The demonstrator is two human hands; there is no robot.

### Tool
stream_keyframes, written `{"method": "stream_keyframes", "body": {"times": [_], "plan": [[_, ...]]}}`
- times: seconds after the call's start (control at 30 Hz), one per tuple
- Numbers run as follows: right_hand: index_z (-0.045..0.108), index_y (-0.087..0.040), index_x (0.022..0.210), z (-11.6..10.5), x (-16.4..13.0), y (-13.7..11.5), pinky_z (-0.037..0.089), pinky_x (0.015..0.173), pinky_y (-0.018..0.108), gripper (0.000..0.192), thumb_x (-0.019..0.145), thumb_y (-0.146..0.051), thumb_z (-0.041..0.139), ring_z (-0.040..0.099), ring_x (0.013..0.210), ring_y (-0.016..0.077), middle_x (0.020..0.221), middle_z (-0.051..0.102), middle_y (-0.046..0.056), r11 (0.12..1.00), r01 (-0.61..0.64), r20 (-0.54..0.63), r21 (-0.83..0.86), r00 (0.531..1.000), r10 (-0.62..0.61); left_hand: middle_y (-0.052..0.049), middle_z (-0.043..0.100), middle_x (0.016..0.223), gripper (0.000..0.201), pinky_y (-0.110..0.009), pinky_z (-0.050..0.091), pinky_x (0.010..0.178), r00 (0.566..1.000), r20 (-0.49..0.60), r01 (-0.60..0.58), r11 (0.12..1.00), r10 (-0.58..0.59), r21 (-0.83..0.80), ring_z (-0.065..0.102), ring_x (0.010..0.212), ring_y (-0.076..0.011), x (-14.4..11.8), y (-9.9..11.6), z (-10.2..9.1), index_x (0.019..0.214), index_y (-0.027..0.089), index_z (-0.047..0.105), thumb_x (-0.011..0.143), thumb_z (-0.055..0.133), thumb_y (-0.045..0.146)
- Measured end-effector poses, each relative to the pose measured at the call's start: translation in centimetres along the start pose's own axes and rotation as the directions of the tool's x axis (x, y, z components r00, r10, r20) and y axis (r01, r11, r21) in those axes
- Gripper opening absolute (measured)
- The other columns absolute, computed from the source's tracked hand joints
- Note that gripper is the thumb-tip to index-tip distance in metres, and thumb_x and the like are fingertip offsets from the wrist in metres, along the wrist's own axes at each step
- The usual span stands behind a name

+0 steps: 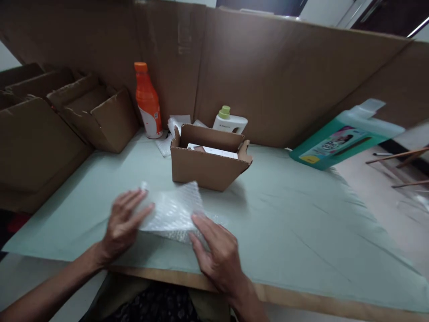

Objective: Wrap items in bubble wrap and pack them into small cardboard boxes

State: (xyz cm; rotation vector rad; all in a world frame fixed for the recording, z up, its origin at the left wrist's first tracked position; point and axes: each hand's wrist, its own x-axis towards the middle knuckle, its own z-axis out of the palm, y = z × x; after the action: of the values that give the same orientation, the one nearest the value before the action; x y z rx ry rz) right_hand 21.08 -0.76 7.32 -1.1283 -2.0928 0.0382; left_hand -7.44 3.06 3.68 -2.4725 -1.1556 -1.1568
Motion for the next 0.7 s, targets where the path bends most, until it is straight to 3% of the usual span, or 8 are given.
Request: {"method": "stream_keyframes", "body": {"times": [0.07, 0.13, 0.2, 0.27, 0.33, 0.43, 0.53, 0.7], "plan": [[0.062, -0.019, 0.126, -1.4, -4.0, 1.1, 0.06, 0.078, 0.028, 0.029, 0.097, -0.022, 0.058, 0.075, 0.089, 0.0184, 0.11, 0.076, 0.01, 0.985, -0.155, 0.025, -0.075, 0.987, 0.157, -0.012, 0.049, 0.153, 0.044, -0.056, 0.023, 0.121, 0.97, 0.221, -0.092, 0.995, 0.098, -0.039, 0.033, 0.15, -0.0301, -0.9, 2.7, 2.3, 0.136, 0.023, 0.055, 0.095, 0.046, 0.01], [0.067, -0.018, 0.118, -1.9, -7.3, 2.1, 0.06, 0.065, 0.027, 0.026, 0.099, -0.03, 0.054, 0.073, 0.073, 0.0172, 0.099, 0.075, 0.008, 0.944, -0.286, 0.08, -0.164, 0.95, 0.302, -0.013, 0.047, 0.155, 0.043, -0.06, 0.018, 0.121, 0.879, 0.46, -0.116, 0.992, 0.126, -0.049, 0.032, 0.15, -0.0335, -1.6, 3.9, 4.4, 0.141, 0.023, 0.052, 0.098, 0.05, 0.026], [0.07, -0.018, 0.114, -1.8, -9.5, 2.5, 0.058, 0.058, 0.028, 0.03, 0.1, -0.036, 0.051, 0.072, 0.067, 0.0174, 0.091, 0.073, 0.006, 0.907, -0.355, 0.145, -0.226, 0.908, 0.392, -0.013, 0.042, 0.159, 0.05, -0.062, 0.017, 0.12, 0.763, 0.638, -0.103, 0.994, 0.104, -0.038, 0.034, 0.149, -0.0351, -2.1, 3.8, 5.5, 0.147, 0.026, 0.046, 0.098, 0.052, 0.035], [0.072, -0.019, 0.111, -1.7, -10.4, 2.3, 0.059, 0.06, 0.028, 0.031, 0.1, -0.037, 0.049, 0.073, 0.07, 0.018, 0.087, 0.073, 0.005, 0.901, -0.375, 0.183, -0.217, 0.891, 0.415, -0.01, 0.043, 0.159, 0.048, -0.061, 0.019, 0.12, 0.7, 0.709, -0.094, 0.995, 0.08, -0.021, 0.037, 0.148, -0.0341, -2.0, 3.1, 5.2, 0.146, 0.028, 0.048, 0.098, 0.052, 0.029], [0.072, -0.019, 0.108, -1.7, -10.4, 1.9, 0.059, 0.066, 0.028, 0.029, 0.1, -0.033, 0.048, 0.073, 0.076, 0.0182, 0.09, 0.074, 0.006, 0.913, -0.375, 0.163, -0.161, 0.902, 0.4, -0.008, 0.051, 0.153, 0.045, -0.058, 0.021, 0.121, 0.723, 0.685, -0.11, 0.994, 0.089, -0.013, 0.041, 0.146, -0.0321, -1.6, 2.6, 4.2, 0.139, 0.027, 0.055, 0.095, 0.051, 0.018], [0.071, -0.019, 0.108, -2.2, -9.4, 1.2, 0.06, 0.076, 0.028, 0.025, 0.101, -0.026, 0.049, 0.074, 0.086, 0.0189, 0.097, 0.074, 0.008, 0.933, -0.351, 0.076, -0.082, 0.931, 0.357, -0.01, 0.056, 0.149, 0.049, -0.057, 0.022, 0.122, 0.839, 0.527, -0.161, 0.987, 0.138, -0.003, 0.041, 0.145, -0.0305, -0.6, 2.7, 2.5, 0.136, 0.023, 0.058, 0.092, 0.046, 0.006], [0.07, -0.02, 0.111, -2.1, -8.6, 1.0, 0.059, 0.076, 0.029, 0.024, 0.1, -0.025, 0.05, 0.073, 0.087, 0.0192, 0.101, 0.074, 0.009, 0.937, -0.344, 0.053, -0.057, 0.936, 0.347, -0.01, 0.053, 0.151, 0.056, -0.059, 0.024, 0.121, 0.904, 0.398, -0.174, 0.985, 0.154, 0.016, 0.037, 0.148, -0.0298, -0.2, 2.7, 2.2, 0.14, 0.023, 0.055, 0.091, 0.041, 0.0], [0.071, -0.022, 0.093, -0.5, -8.8, 1.2, 0.058, 0.07, 0.03, 0.024, 0.099, -0.023, 0.048, 0.071, 0.077, 0.0188, 0.088, 0.073, 0.005, 0.932, -0.335, 0.245, -0.139, 0.9, 0.36, -0.009, 0.056, 0.149, 0.051, -0.057, 0.03, 0.119, 0.872, 0.47, -0.167, 0.986, 0.138, 0.019, 0.043, 0.145, -0.0282, -1.9, -0.3, 4.0, 0.132, 0.028, 0.062, 0.093, 0.042, 0.001]]}}
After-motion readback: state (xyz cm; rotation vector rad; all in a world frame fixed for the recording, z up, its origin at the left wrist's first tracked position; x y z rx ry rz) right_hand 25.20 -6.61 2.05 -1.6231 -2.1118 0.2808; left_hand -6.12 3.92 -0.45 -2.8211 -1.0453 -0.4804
